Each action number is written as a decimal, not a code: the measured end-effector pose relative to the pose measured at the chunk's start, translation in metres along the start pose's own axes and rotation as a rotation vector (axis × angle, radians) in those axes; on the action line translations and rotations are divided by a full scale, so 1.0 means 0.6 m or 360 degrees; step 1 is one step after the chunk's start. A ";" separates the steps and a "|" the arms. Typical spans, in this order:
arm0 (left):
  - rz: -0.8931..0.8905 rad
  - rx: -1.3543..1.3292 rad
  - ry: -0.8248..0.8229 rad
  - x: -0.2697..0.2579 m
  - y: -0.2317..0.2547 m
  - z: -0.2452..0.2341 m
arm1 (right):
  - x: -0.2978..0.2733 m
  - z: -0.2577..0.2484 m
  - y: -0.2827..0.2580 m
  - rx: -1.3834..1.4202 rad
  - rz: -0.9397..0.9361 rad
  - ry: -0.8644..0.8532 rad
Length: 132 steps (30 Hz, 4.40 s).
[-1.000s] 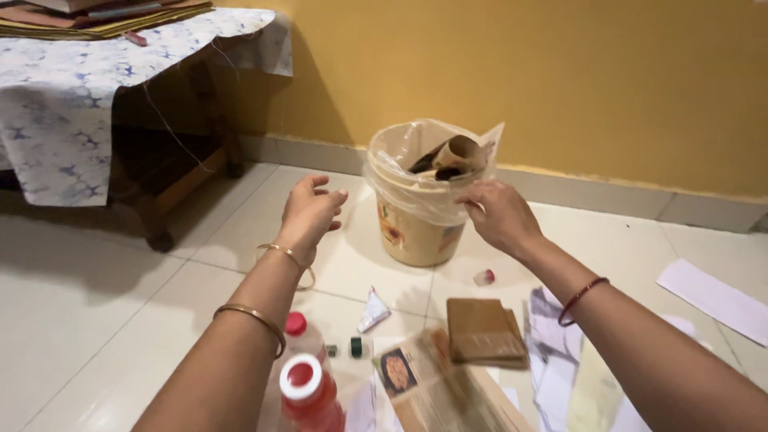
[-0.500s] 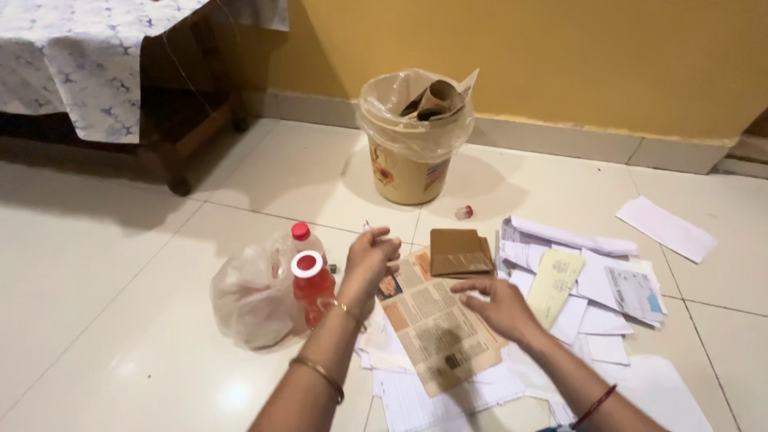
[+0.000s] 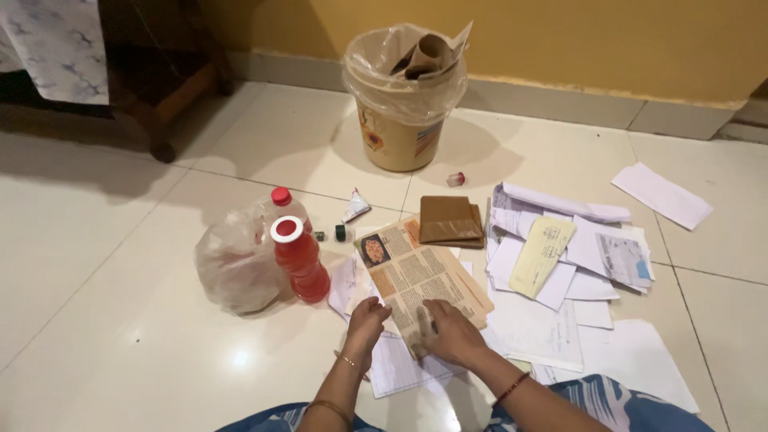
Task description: The person sits on the floor and sorts through a pile of papers, books, and newspapers, discarding them into a nearby trash bin. They also dispose of plastic bottles and plastic bags into the bin.
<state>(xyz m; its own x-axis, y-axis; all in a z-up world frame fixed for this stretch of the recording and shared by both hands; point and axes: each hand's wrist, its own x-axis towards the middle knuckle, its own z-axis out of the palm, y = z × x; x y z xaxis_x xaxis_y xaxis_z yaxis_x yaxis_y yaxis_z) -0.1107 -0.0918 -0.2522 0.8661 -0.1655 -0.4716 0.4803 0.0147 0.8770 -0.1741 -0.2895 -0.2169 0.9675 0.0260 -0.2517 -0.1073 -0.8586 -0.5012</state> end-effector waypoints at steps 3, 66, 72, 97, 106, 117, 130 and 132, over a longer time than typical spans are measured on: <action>-0.0086 0.0090 0.0073 0.017 -0.024 -0.002 | -0.010 -0.007 -0.042 -0.0262 0.0036 -0.0188; 0.0568 -0.0360 -0.0131 -0.045 0.270 0.100 | -0.019 -0.292 -0.057 0.0425 -0.0020 0.0805; 0.0481 -0.0393 -0.0198 -0.103 0.334 0.159 | -0.043 -0.276 -0.117 -0.0313 -0.0712 0.1121; 0.0571 -0.1119 0.0093 0.172 0.492 0.023 | 0.207 -0.420 -0.085 0.2179 -0.0296 0.0763; 0.0754 -0.0165 0.0394 0.193 0.641 0.013 | 0.286 -0.566 -0.129 0.1784 -0.0720 0.1482; 0.0758 0.0257 0.0484 0.202 0.722 0.019 | 0.469 -0.622 -0.217 0.0820 -0.0112 0.1257; 0.0639 0.0430 0.0498 0.233 0.688 -0.001 | 0.619 -0.548 -0.165 -0.0377 -0.0463 0.1359; 0.0662 0.0412 0.0506 0.235 0.686 -0.004 | 0.581 -0.542 -0.180 -0.0409 -0.0578 0.1780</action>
<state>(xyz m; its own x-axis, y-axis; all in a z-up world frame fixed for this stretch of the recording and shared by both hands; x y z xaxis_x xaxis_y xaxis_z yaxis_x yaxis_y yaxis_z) 0.2095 -0.1067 0.0423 0.9929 0.1073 -0.0520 0.0760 -0.2329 0.9695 0.2494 -0.3540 0.0186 0.6086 -0.0617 0.7911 0.1383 -0.9735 -0.1823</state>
